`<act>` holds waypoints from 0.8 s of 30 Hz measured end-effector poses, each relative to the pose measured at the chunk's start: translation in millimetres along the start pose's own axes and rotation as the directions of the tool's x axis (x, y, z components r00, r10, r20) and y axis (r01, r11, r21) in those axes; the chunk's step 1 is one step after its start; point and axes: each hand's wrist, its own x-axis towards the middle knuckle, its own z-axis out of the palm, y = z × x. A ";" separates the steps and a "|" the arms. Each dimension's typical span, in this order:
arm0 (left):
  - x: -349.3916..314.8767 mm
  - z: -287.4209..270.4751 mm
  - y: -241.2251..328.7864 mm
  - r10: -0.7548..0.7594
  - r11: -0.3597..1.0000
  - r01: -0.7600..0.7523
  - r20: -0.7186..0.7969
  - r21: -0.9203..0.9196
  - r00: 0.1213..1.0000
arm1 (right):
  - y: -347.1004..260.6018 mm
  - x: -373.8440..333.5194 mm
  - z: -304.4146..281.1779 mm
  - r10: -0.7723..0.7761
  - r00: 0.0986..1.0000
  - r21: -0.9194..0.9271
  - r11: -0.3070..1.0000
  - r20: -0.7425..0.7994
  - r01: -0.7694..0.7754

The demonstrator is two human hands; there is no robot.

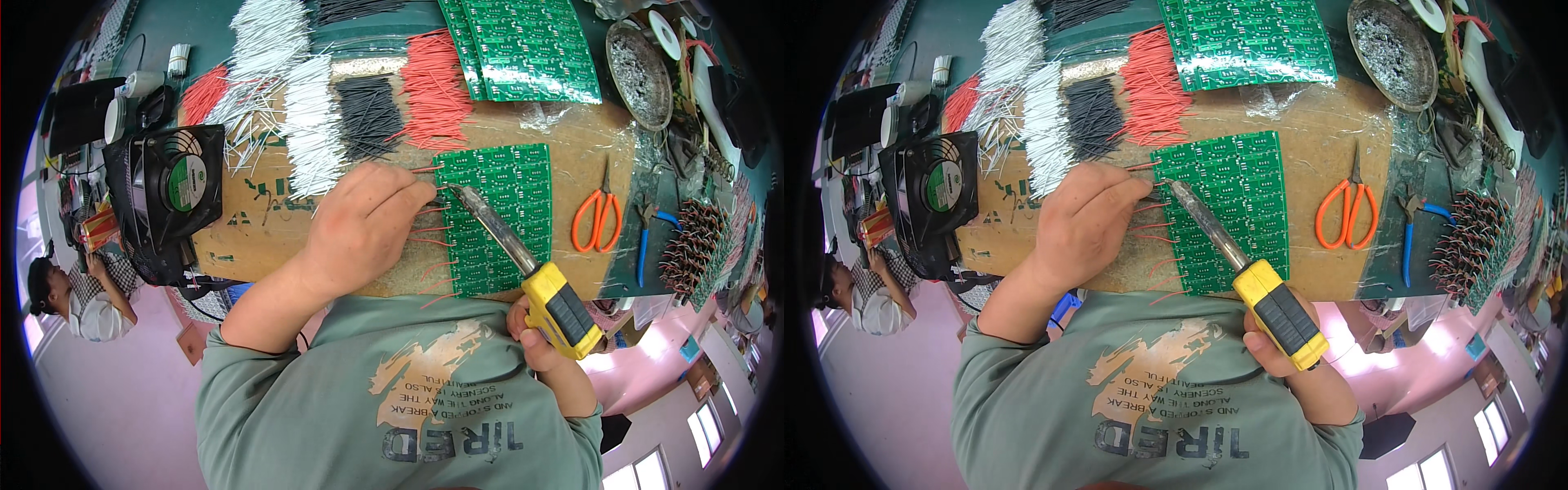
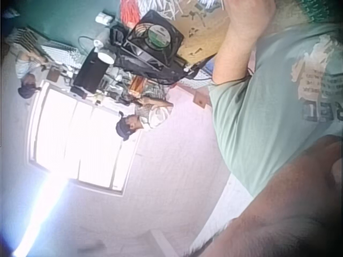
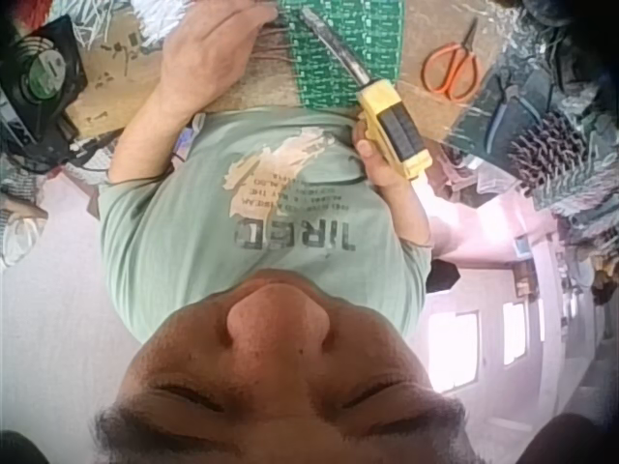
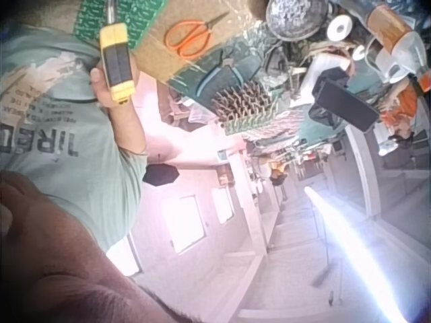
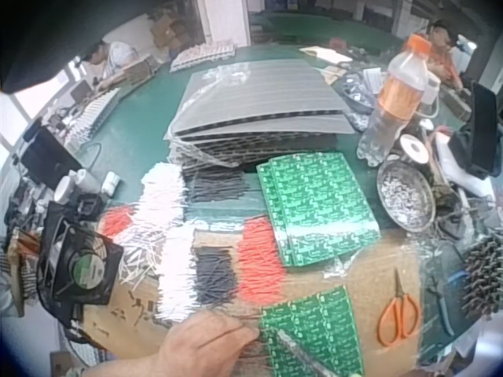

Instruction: The person picks up wires from the table by hand and solders them onto a circuit board using a soldering iron.

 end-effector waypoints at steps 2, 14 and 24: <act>0.2 0.2 0.1 -0.003 1.000 0.003 0.002 -0.003 1.000 | -1.0 -0.7 1.4 -0.006 1.000 -0.021 1.000 -0.030 0.005; 2.0 -1.2 0.3 -0.011 1.000 0.011 -0.006 -0.027 1.000 | -0.7 0.5 4.2 0.002 0.998 0.165 0.986 -0.065 0.009; 1.5 -0.6 3.2 -0.028 1.000 0.027 0.015 0.010 1.000 | -33.3 25.9 -25.6 -0.278 0.815 0.172 0.894 -0.509 0.413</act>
